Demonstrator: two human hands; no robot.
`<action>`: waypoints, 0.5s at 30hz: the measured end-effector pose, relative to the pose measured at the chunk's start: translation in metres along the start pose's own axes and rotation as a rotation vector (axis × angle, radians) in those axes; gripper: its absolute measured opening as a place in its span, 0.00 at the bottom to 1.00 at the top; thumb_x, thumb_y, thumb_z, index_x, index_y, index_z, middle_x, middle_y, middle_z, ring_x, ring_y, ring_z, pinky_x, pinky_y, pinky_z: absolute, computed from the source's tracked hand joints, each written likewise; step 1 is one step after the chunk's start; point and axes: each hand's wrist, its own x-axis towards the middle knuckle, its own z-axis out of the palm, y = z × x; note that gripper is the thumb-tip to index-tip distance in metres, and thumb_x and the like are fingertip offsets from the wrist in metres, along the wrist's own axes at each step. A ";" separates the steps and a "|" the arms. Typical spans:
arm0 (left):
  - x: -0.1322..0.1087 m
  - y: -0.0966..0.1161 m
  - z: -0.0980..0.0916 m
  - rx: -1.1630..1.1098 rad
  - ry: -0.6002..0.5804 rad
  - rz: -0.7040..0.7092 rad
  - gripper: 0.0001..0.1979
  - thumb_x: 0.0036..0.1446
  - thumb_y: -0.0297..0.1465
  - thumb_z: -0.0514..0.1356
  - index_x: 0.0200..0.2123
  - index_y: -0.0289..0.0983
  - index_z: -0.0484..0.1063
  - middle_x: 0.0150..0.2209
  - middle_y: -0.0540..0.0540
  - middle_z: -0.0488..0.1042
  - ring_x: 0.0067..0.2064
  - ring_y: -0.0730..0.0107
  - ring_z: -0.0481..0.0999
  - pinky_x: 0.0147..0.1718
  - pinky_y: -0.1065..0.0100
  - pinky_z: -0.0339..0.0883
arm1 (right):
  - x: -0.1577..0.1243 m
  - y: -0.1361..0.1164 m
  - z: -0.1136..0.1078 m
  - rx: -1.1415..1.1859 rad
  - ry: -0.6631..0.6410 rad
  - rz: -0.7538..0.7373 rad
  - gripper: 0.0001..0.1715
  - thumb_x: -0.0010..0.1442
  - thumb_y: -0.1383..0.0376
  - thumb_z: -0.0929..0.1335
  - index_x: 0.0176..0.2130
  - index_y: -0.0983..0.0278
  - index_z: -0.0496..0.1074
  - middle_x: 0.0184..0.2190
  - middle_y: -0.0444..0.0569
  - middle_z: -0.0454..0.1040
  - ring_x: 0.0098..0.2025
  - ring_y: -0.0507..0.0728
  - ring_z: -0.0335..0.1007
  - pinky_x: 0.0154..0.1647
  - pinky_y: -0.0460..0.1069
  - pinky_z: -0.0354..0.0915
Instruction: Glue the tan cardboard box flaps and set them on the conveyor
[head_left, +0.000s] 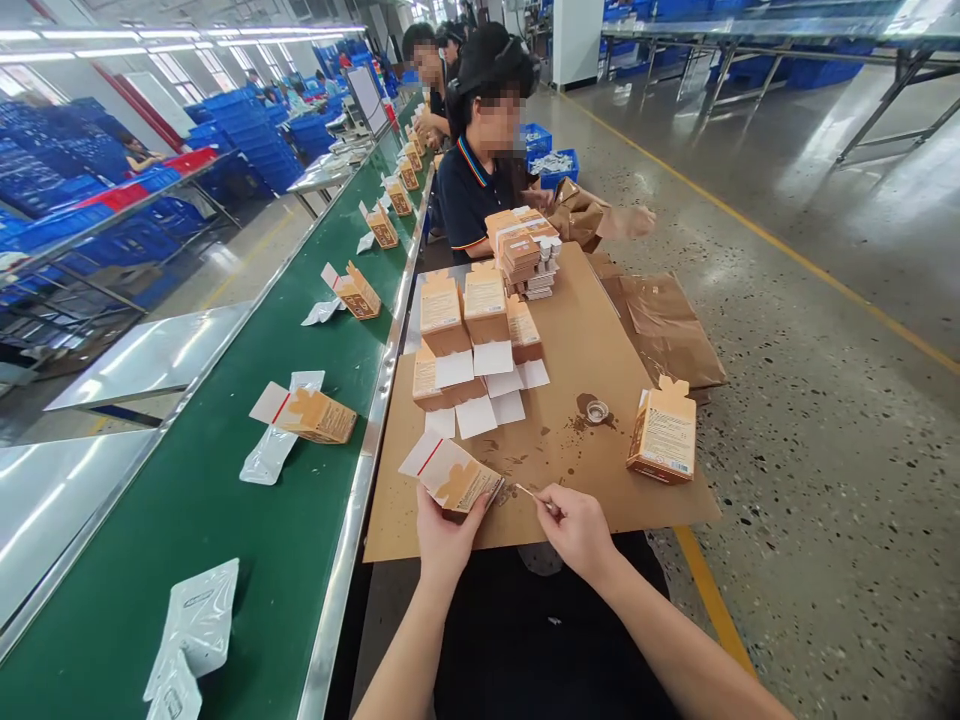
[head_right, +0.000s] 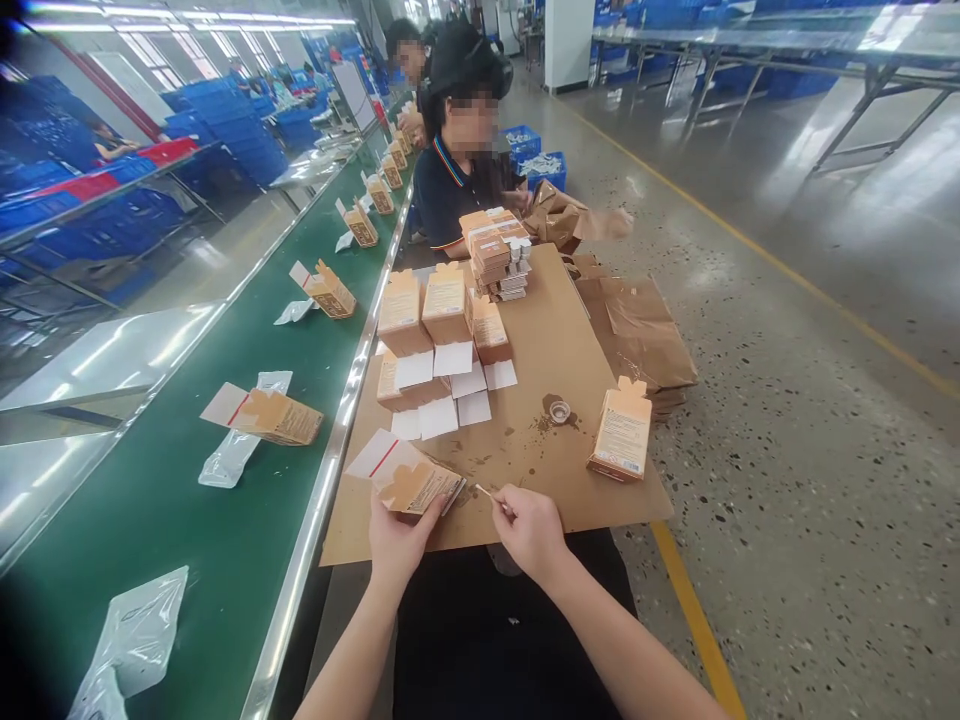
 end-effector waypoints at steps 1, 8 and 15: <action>-0.003 0.001 0.000 0.030 0.007 0.014 0.38 0.48 0.48 0.86 0.56 0.42 0.78 0.54 0.36 0.88 0.57 0.41 0.92 0.56 0.47 0.88 | -0.004 0.000 -0.006 0.024 0.008 0.025 0.23 0.80 0.57 0.66 0.33 0.57 0.79 0.21 0.40 0.72 0.23 0.53 0.64 0.29 0.47 0.64; -0.011 0.013 0.007 0.120 0.036 0.077 0.34 0.52 0.51 0.82 0.55 0.43 0.77 0.52 0.36 0.87 0.54 0.41 0.91 0.51 0.50 0.87 | -0.023 -0.013 -0.023 0.108 0.064 0.109 0.33 0.84 0.45 0.66 0.31 0.57 0.79 0.19 0.42 0.71 0.22 0.54 0.61 0.28 0.48 0.66; 0.008 -0.002 -0.012 0.133 0.158 0.081 0.37 0.47 0.53 0.82 0.54 0.44 0.76 0.50 0.38 0.87 0.52 0.40 0.91 0.53 0.43 0.88 | -0.021 -0.015 -0.028 0.163 0.094 0.071 0.32 0.82 0.47 0.69 0.29 0.58 0.80 0.19 0.40 0.68 0.20 0.52 0.60 0.24 0.47 0.64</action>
